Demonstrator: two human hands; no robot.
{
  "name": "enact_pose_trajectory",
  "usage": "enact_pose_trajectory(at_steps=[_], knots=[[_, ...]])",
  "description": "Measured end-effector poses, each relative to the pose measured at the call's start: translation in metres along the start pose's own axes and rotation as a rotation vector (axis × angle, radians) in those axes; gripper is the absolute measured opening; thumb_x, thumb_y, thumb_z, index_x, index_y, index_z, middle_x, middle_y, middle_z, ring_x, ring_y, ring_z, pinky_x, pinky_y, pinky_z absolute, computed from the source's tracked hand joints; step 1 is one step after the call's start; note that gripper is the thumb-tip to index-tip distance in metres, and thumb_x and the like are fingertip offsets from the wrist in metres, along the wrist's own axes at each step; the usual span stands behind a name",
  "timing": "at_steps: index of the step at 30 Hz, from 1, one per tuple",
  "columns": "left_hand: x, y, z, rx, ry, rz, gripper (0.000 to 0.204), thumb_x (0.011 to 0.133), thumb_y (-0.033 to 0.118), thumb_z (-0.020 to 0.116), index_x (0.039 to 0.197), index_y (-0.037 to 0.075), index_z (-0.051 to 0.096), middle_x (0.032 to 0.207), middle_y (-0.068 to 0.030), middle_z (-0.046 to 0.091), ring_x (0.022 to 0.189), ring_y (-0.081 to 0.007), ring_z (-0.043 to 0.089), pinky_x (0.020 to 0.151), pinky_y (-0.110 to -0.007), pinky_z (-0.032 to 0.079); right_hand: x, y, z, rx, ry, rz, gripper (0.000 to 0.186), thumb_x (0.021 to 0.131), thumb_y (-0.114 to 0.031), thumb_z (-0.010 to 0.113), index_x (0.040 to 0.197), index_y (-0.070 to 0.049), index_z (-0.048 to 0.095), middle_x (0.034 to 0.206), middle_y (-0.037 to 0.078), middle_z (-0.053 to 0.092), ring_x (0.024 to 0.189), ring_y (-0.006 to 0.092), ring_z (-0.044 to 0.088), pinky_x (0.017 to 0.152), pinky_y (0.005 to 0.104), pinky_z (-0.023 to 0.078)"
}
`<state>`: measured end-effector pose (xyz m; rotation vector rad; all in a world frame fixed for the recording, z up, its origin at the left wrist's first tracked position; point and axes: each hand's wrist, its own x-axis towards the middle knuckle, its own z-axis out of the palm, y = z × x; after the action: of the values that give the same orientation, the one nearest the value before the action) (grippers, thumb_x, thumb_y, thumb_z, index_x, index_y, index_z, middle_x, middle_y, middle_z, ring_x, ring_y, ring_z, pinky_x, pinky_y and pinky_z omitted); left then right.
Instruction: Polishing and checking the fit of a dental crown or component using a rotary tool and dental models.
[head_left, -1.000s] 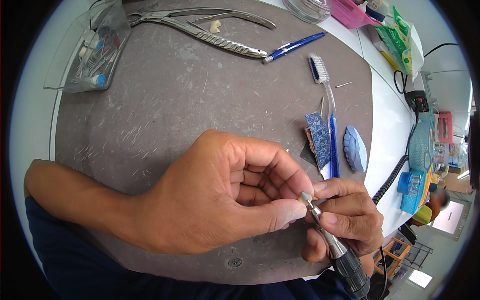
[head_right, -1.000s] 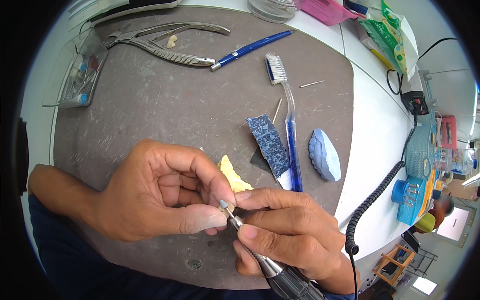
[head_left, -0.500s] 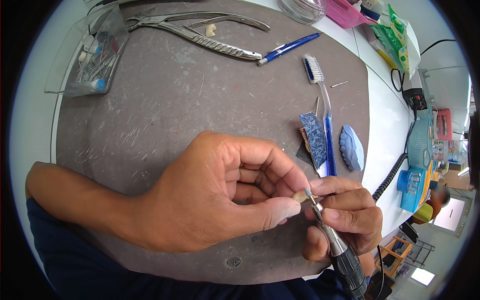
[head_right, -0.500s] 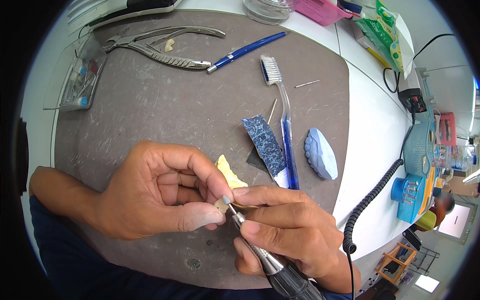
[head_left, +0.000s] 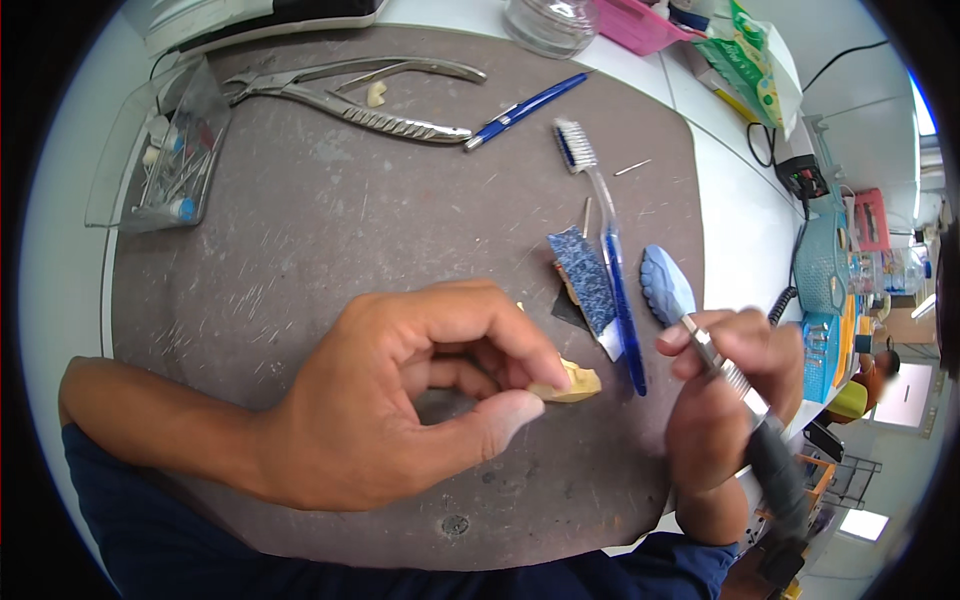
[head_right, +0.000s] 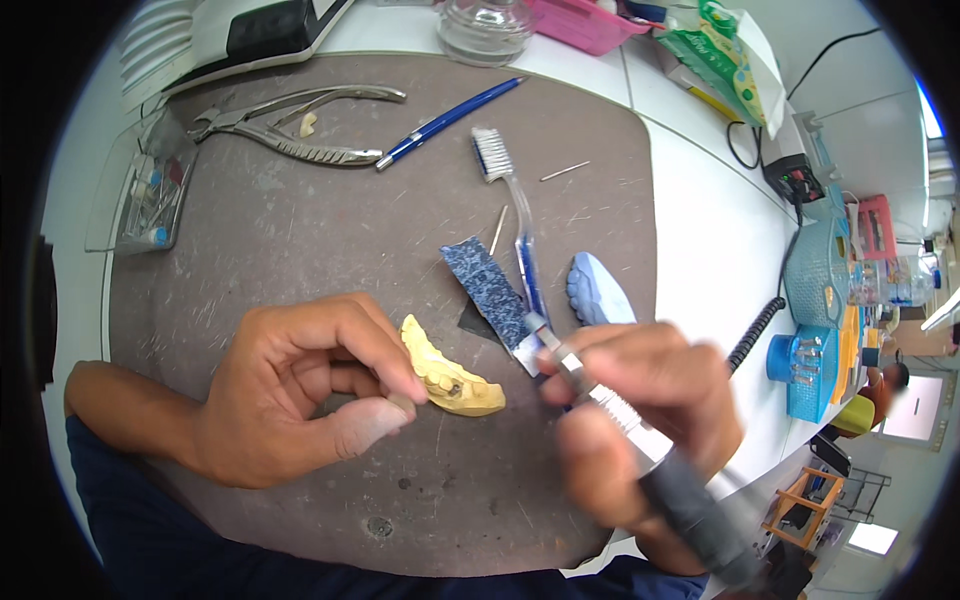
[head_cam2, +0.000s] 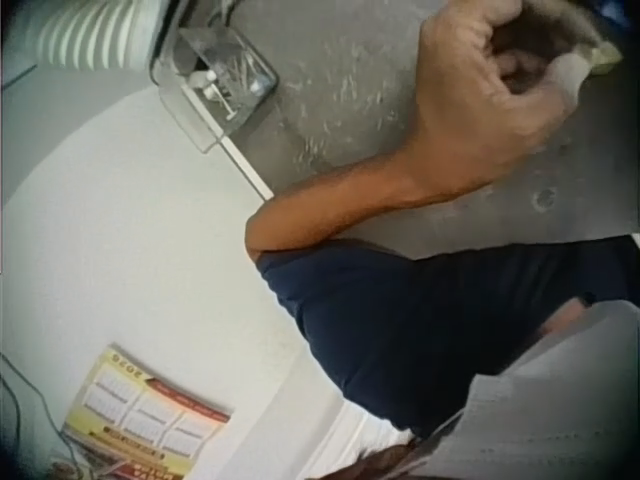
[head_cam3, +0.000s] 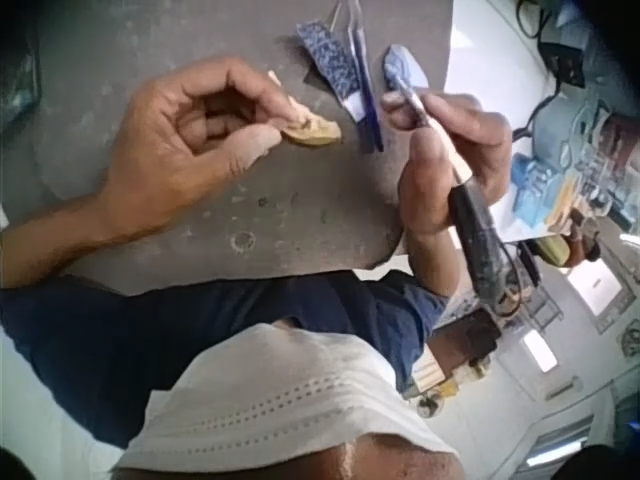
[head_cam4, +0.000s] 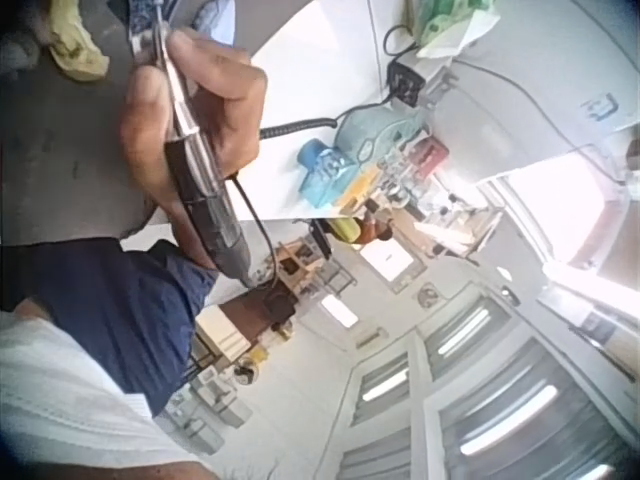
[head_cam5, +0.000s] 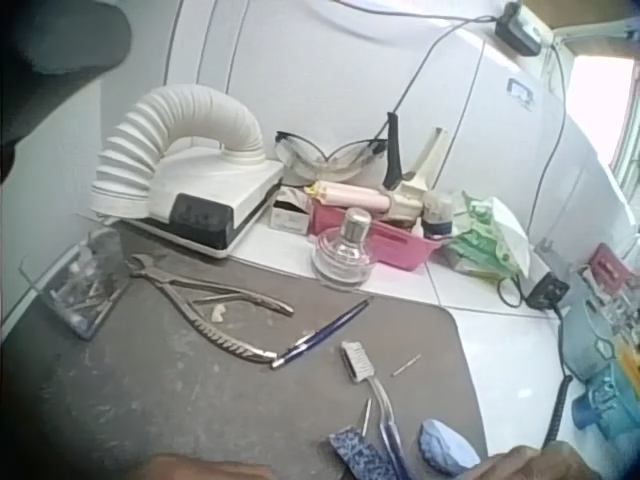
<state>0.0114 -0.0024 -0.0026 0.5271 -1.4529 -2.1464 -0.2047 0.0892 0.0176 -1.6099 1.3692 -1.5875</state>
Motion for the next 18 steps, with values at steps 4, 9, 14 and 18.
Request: enact_pose_trajectory(at_steps=[4,9,14,18], knots=[[0.004,0.002,-0.004,0.116,0.076,0.178,0.014,0.085,-0.008,0.06,0.098,-0.003,0.06,0.102,-0.0123,0.057,0.089,-0.012,0.061,0.079,-0.024,0.054,0.024,-0.002,-0.041,0.27,0.043,0.263,0.038,0.098,-0.034,0.043,0.081,-0.001,0.051,0.06,0.003,0.048,0.049,0.0073,0.038,0.045,0.0219,0.03],[0.01,0.001,-0.012,0.24,0.04,0.165,0.011,0.087,-0.006,0.058,0.098,-0.003,0.06,0.097,-0.0103,0.058,0.083,-0.0116,0.06,0.076,-0.026,0.053,0.04,0.007,-0.065,-0.309,0.317,0.503,0.018,0.089,-0.021,0.062,0.09,-0.005,0.056,0.062,-0.006,0.043,0.047,0.0012,0.038,0.042,0.0173,0.029],[0.008,0.001,-0.013,0.241,0.055,0.133,0.009,0.09,0.003,0.059,0.097,-0.002,0.062,0.092,-0.0071,0.064,0.086,-0.0105,0.062,0.077,-0.024,0.053,0.037,0.023,-0.054,-0.876,0.07,0.411,0.028,0.083,-0.013,0.068,0.104,0.0,0.056,0.053,0.0,0.047,0.047,0.0059,0.036,0.045,0.0264,0.024],[0.01,0.0,-0.012,0.177,0.064,0.096,0.009,0.093,0.003,0.058,0.1,-0.002,0.06,0.093,-0.0088,0.063,0.083,-0.0099,0.061,0.075,-0.024,0.052,0.033,0.029,-0.045,-1.062,0.013,0.342,0.03,0.084,-0.018,0.07,0.106,-0.002,0.058,0.05,0.002,0.046,0.044,0.0086,0.035,0.044,0.0279,0.026]])
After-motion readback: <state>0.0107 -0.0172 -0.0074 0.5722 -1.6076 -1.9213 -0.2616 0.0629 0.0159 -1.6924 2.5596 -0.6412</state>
